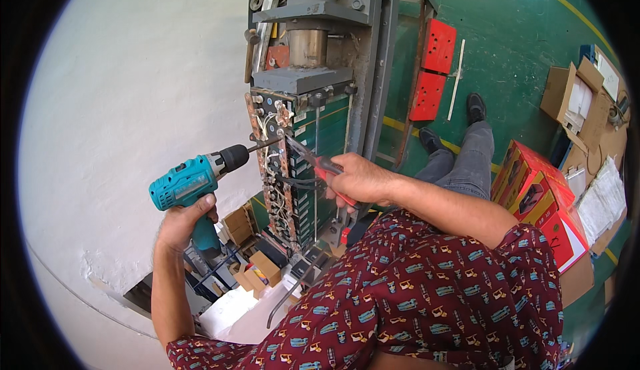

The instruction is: The person uses a cordless drill and pliers to fasten screws and adjust wiring on a large electrical assembly mounted on a workbench. They repeatedly drill into terminal blocks, reposition components, and handle small metal parts while working in a workshop environment.

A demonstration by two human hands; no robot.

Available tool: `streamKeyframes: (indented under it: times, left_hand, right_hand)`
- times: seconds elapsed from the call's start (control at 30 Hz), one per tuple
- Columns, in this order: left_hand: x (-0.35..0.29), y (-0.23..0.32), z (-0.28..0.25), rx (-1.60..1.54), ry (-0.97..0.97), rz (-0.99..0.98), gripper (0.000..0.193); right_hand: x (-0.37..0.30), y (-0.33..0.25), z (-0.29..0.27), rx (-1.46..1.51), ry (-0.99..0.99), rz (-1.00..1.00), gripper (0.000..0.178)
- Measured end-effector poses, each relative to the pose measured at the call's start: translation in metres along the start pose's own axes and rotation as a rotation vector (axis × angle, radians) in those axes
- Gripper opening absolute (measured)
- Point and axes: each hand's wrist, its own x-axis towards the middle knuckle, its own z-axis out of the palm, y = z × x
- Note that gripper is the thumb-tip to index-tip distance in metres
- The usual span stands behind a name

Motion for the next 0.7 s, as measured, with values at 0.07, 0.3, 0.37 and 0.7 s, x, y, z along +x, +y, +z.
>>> streamKeyframes:
  times: [0.07,0.3,0.37,0.7]
  left_hand:
    - [0.000,0.000,-0.001,0.008,-0.010,0.005,0.048]
    - [-0.007,0.011,0.008,-0.018,-0.008,0.036,0.037]
    - [-0.003,0.008,0.008,-0.024,-0.036,0.001,0.036]
    - [-0.001,0.010,-0.003,-0.025,-0.154,0.055,0.051]
  right_hand:
    - [-0.002,0.000,0.002,0.013,-0.001,0.011,0.024]
    - [-0.016,-0.009,0.008,0.067,0.061,0.053,0.020]
    - [-0.027,-0.007,0.007,0.038,0.068,0.050,0.019]
    - [-0.008,-0.010,0.060,0.156,-0.450,-0.028,0.011]
